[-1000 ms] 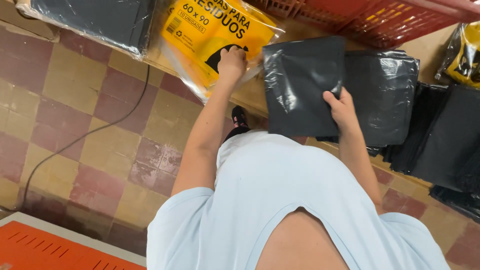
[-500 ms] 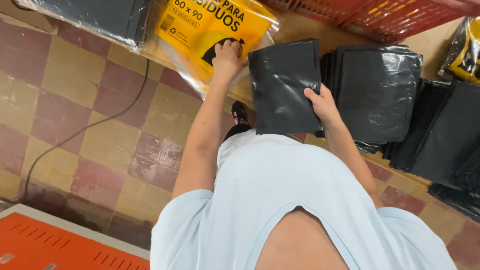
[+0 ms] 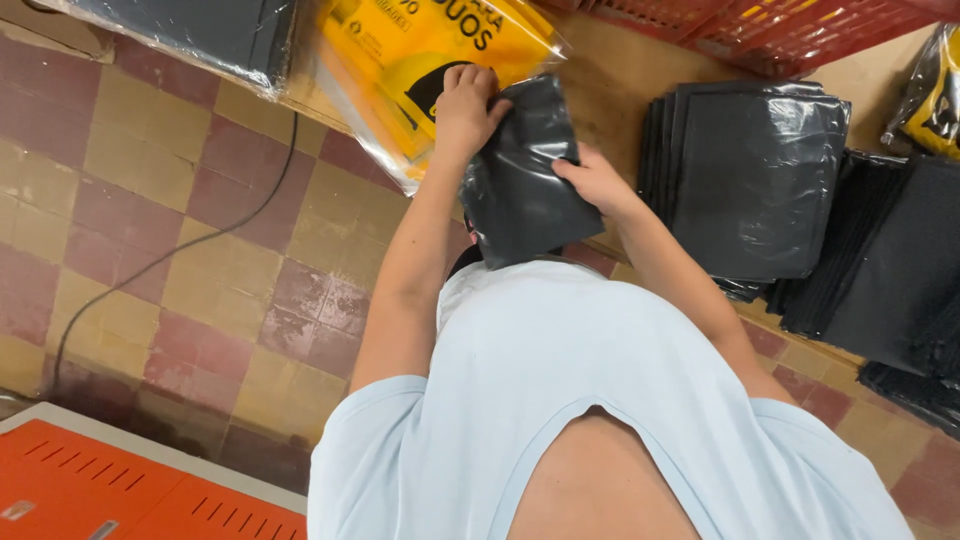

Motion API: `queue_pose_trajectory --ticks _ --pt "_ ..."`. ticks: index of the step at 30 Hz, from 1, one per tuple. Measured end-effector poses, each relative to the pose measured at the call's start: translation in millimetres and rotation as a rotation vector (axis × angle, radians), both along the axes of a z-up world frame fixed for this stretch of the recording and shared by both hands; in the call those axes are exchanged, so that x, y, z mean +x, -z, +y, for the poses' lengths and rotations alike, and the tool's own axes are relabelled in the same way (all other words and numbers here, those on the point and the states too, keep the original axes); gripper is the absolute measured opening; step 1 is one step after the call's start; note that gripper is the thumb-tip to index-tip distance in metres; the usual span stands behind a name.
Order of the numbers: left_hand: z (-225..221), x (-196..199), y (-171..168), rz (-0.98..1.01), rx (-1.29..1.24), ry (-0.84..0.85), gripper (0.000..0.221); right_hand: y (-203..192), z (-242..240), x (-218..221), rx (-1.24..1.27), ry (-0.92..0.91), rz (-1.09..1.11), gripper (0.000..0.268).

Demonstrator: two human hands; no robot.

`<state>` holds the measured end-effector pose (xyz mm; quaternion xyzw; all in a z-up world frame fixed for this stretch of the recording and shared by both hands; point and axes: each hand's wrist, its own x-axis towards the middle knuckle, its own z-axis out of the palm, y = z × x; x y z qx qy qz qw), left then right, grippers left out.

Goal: Manually inserting stacks of black plastic garbage bags into yellow plastic packaging sleeves at a workbench.

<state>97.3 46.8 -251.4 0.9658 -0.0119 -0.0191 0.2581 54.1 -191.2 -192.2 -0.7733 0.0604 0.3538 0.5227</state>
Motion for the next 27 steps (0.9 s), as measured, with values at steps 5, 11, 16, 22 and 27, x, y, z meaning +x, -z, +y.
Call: queue_pose_trajectory --ticks 5,11,16,22,27 --pt "6 -10 2 -0.386 -0.207 0.293 0.009 38 20 29 -0.043 0.096 -0.003 0.046" --pt "26 -77 -19 -0.323 0.114 -0.056 0.034 93 22 83 -0.155 0.614 -0.106 0.036" --pt "36 -104 -55 0.264 -0.133 -0.571 0.030 103 26 116 -0.069 0.384 -0.102 0.028" --pt "36 -101 -46 0.332 -0.319 -0.630 0.008 89 17 114 -0.240 0.022 -0.286 0.025" --pt "29 -105 -25 0.276 -0.261 -0.615 0.031 107 -25 91 -0.486 -0.274 -0.250 0.041"
